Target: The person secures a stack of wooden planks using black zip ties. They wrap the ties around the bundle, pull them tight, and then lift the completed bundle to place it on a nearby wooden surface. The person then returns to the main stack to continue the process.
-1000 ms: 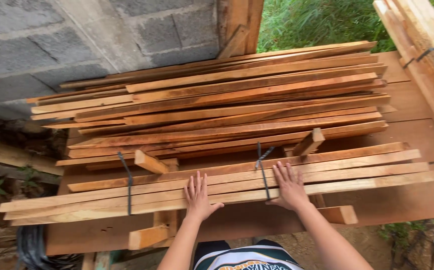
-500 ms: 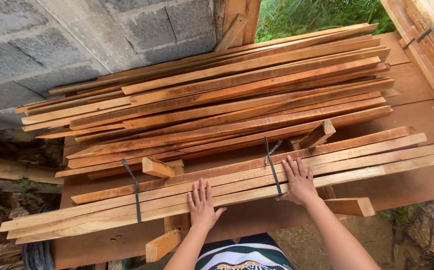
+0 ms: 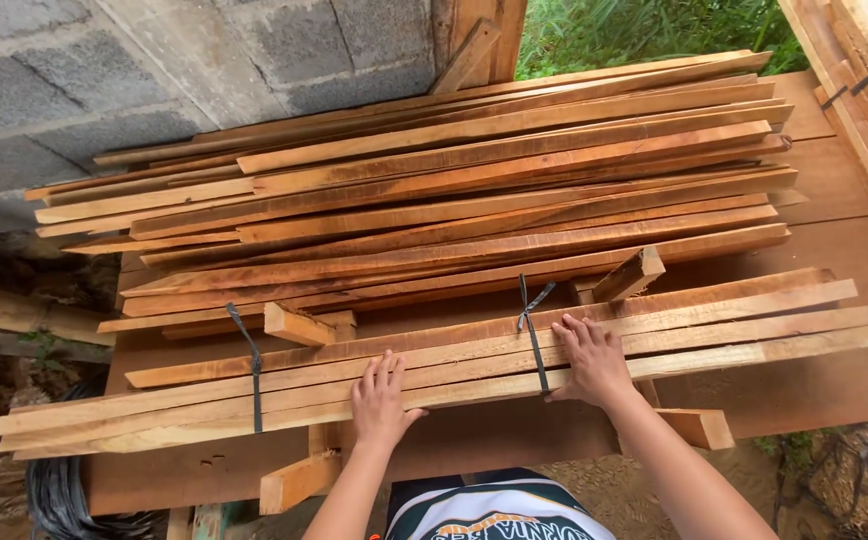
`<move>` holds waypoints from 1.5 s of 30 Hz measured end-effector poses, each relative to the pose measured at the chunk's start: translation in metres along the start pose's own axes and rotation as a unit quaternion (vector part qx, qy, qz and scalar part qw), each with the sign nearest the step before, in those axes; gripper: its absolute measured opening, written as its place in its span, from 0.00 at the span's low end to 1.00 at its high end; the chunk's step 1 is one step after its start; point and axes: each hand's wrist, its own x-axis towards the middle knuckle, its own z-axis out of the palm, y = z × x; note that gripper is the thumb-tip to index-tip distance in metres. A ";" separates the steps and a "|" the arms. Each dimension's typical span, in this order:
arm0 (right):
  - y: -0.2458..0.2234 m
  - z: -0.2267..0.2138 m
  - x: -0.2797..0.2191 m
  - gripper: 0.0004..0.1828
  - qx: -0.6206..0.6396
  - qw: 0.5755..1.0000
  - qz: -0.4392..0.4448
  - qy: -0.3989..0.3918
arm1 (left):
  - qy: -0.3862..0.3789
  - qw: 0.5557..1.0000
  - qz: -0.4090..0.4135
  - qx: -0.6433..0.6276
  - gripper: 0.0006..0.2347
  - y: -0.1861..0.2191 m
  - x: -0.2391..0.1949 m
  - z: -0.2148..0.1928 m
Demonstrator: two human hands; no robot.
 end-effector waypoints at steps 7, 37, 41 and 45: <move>-0.007 0.055 -0.009 0.96 0.027 0.991 0.004 0.133 | 0.146 0.976 0.034 0.160 0.76 -0.001 -0.013 0.057; -0.105 -0.113 0.183 0.67 0.318 0.818 -0.115 -0.465 | -0.129 0.558 -0.510 -0.642 0.21 0.019 -0.063 0.019; -0.106 -0.105 0.182 0.65 0.335 0.817 -0.101 -0.459 | -0.108 0.334 -0.528 -0.774 0.38 0.032 -0.008 -0.034; -0.108 -0.102 0.174 0.62 0.329 0.836 -0.120 -0.423 | -0.038 0.212 -0.538 -0.815 0.34 0.041 0.007 -0.038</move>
